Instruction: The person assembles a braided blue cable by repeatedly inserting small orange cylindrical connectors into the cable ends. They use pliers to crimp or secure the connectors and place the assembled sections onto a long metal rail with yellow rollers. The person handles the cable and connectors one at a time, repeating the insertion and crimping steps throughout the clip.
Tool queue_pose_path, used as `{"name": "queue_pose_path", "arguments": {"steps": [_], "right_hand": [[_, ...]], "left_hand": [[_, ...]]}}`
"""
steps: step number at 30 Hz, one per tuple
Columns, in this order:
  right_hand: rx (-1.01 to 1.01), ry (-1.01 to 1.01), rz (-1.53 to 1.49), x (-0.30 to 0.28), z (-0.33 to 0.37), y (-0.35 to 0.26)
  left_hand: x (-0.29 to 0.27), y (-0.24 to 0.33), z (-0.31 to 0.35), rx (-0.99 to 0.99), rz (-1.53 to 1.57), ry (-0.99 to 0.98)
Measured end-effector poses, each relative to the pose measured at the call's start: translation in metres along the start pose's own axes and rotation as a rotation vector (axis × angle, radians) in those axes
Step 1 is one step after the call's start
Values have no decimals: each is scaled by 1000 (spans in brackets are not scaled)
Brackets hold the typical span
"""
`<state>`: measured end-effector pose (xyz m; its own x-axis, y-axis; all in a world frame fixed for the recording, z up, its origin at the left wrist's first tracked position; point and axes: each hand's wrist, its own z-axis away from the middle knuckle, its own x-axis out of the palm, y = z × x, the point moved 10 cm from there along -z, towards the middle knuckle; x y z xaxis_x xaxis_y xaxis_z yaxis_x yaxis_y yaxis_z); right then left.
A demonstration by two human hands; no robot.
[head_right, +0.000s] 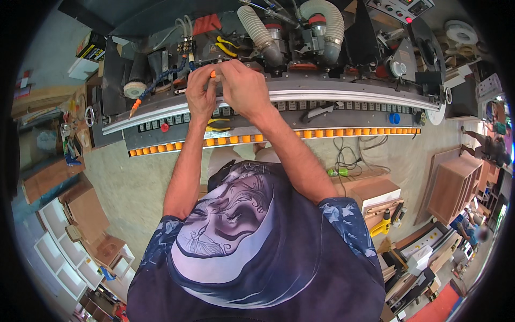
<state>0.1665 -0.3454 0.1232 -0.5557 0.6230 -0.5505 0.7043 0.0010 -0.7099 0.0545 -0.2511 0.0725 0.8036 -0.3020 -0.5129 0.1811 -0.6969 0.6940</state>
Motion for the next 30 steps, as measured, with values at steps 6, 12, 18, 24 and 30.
{"name": "queue_pose_path", "arguments": {"steps": [6,12,18,24,30], "right_hand": [[7,137,-122,-10,7,-4],[15,55,25,-4,5,-5],[-17,-11,124,-1,3,-8],[-75,-26,124,0,-1,-13],[-115,-18,108,3,0,-11]], "left_hand": [[0,3,-2,10,7,-14],[-2,3,0,8,15,10],[-3,6,-2,33,-2,11],[-5,2,1,-9,-15,30],[-6,0,0,-14,-11,29]]}}
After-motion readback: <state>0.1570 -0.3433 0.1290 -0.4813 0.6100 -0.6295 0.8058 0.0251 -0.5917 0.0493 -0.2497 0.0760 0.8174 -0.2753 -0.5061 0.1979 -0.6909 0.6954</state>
